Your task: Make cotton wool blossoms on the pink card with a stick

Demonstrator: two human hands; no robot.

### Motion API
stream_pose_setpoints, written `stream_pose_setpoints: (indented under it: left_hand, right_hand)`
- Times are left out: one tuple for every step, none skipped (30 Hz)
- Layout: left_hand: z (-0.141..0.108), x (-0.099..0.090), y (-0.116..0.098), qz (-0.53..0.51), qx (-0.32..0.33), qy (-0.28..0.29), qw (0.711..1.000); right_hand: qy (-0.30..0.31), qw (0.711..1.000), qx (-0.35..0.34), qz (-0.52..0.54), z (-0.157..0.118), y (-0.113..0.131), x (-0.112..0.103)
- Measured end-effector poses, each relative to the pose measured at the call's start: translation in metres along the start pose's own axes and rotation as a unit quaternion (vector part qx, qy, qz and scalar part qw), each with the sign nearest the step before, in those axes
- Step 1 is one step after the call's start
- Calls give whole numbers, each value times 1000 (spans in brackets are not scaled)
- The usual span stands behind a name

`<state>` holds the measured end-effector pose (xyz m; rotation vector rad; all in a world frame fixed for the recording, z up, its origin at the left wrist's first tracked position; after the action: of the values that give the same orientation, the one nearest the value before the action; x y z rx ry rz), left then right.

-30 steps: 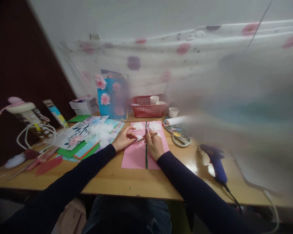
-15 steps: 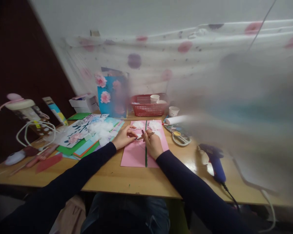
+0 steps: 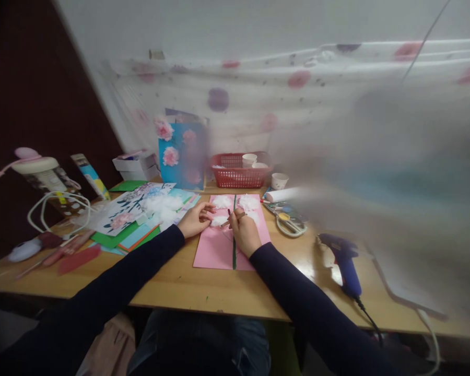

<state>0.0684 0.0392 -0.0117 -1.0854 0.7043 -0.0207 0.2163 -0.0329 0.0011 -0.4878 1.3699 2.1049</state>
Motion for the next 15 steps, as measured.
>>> stream_pose_setpoints:
  left_hand:
    - [0,0,0,-1,-2,2,1000]
    - [0,0,-1,0,-2,2,1000]
    - [0,-1,-1,1,-1,2,1000]
    - [0,-2,-2,4,0,1,1000]
    - [-1,-2,-3,7,3,2,1000]
    - [-1,-3,-4,10,6,4,1000]
    - [-2,-3,-5,12,9,7,1000]
    - [-2,-3,-5,13,11,10,1000]
    - [-3,-3,-5,14,12,13,1000]
    - [-3,-3,-5,14,12,15,1000]
    - [-3,-3,-4,14,10,15,1000]
    - [-3,-3,-3,14,8,14,1000]
    - [-3,-3,-2,16,6,14,1000]
    - [-3,-3,-2,19,4,13,1000]
    - [-2,-5,-1,24,4,9,1000]
  right_hand:
    - [-1,1000,5,-3,0,0,0]
    - [-2,1000,8,-3,0,0,0]
    - [-5,1000,8,1,0,0,0]
    - [-10,1000,6,7,0,0,-2]
    - [-18,1000,4,16,-1,1,-4]
    - [-29,999,0,25,-2,1,-6]
    - [-42,999,-4,32,-3,2,-9]
    - [-55,998,-8,37,-4,2,-12]
    - [-68,997,-12,40,-5,2,-15]
    - [-77,996,-16,42,-6,2,-17]
    - [-82,995,-21,46,-6,1,-19]
    - [-83,995,-28,49,-7,1,-20]
    - [-83,994,-37,53,-7,2,-21]
    - [-82,994,-51,56,-8,5,-23]
    - [-84,992,-73,56,-10,11,-26]
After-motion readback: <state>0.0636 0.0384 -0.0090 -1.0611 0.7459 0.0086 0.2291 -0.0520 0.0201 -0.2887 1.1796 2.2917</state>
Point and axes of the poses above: each hand's wrist, its own z-axis towards the middle knuckle, its own x-axis out of the palm, y = z × x, the point moved 7 cm from there along z, towards the middle knuckle, and after that the axes turned 6 degrees about y, right-handed, at the moved point
